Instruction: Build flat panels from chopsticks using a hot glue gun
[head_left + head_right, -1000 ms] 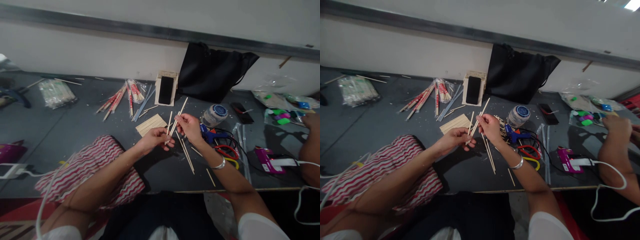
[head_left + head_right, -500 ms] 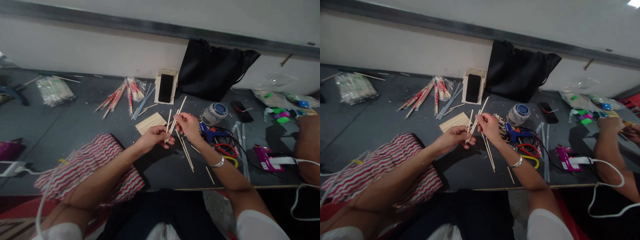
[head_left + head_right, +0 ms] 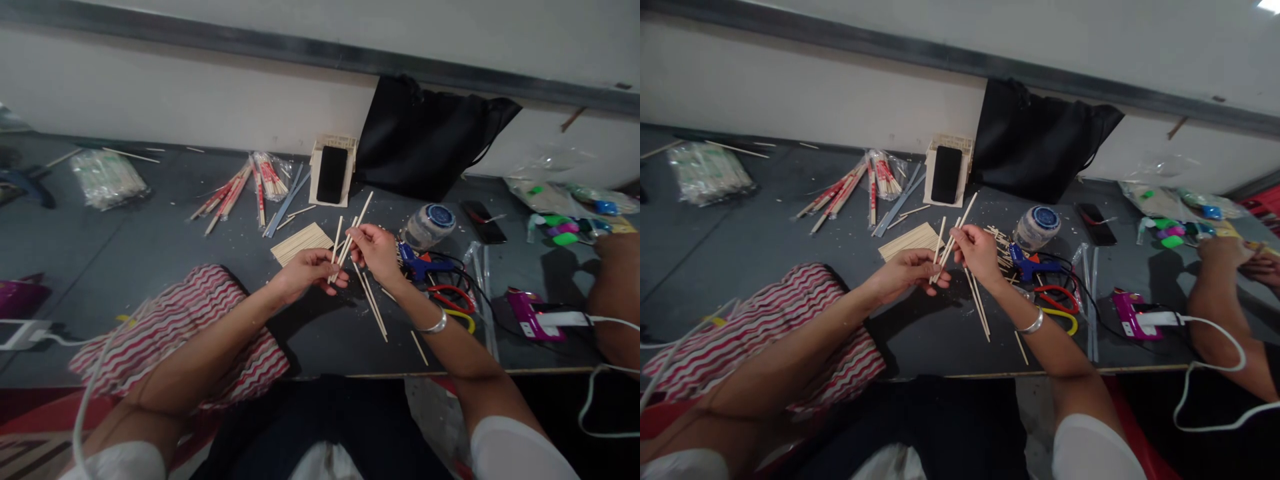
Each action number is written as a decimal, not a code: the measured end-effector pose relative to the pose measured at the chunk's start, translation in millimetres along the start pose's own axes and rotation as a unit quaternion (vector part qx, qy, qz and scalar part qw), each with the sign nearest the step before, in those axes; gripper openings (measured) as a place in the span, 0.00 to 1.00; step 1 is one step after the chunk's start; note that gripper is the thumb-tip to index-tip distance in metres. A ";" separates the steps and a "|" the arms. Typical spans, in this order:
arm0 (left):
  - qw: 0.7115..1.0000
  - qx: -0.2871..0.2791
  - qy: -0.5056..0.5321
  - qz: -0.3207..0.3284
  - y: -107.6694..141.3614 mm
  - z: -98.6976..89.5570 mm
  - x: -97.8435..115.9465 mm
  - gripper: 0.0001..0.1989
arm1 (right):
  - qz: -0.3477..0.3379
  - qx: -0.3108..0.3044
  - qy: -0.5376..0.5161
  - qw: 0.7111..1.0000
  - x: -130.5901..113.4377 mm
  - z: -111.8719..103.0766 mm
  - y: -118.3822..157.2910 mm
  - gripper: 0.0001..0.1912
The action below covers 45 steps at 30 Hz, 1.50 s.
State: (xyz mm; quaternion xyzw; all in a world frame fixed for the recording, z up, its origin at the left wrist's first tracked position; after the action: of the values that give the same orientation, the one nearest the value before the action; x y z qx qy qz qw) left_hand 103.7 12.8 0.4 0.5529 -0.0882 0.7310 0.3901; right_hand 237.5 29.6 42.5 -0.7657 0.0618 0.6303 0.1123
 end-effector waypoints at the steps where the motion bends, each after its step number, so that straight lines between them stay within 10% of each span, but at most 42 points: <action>1: 1.000 0.000 0.001 0.000 0.0 0.0 -0.2 0.14 | 0.000 0.001 -0.001 1.000 0.1 0.0 -0.2 0.26; 45: 0.999 -0.008 0.003 -0.031 1.0 -0.6 -0.8 0.14 | 0.021 -0.029 -0.024 0.999 3.8 2.1 -4.3 0.26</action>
State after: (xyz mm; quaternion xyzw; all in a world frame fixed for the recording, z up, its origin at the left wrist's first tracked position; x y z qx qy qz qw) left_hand 102.6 12.1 -0.2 0.5505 -0.0757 0.7193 0.4170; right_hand 237.3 34.5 38.8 -0.7516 0.0568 0.6525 0.0783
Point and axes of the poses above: each hand's wrist, its own y-axis away from the middle knuckle, its own z-axis out of the palm, x = y × z, the point moved 9 cm from there along -y, towards the middle knuckle, and after that the axes turned 3 degrees about x, right-handed, at the moved point
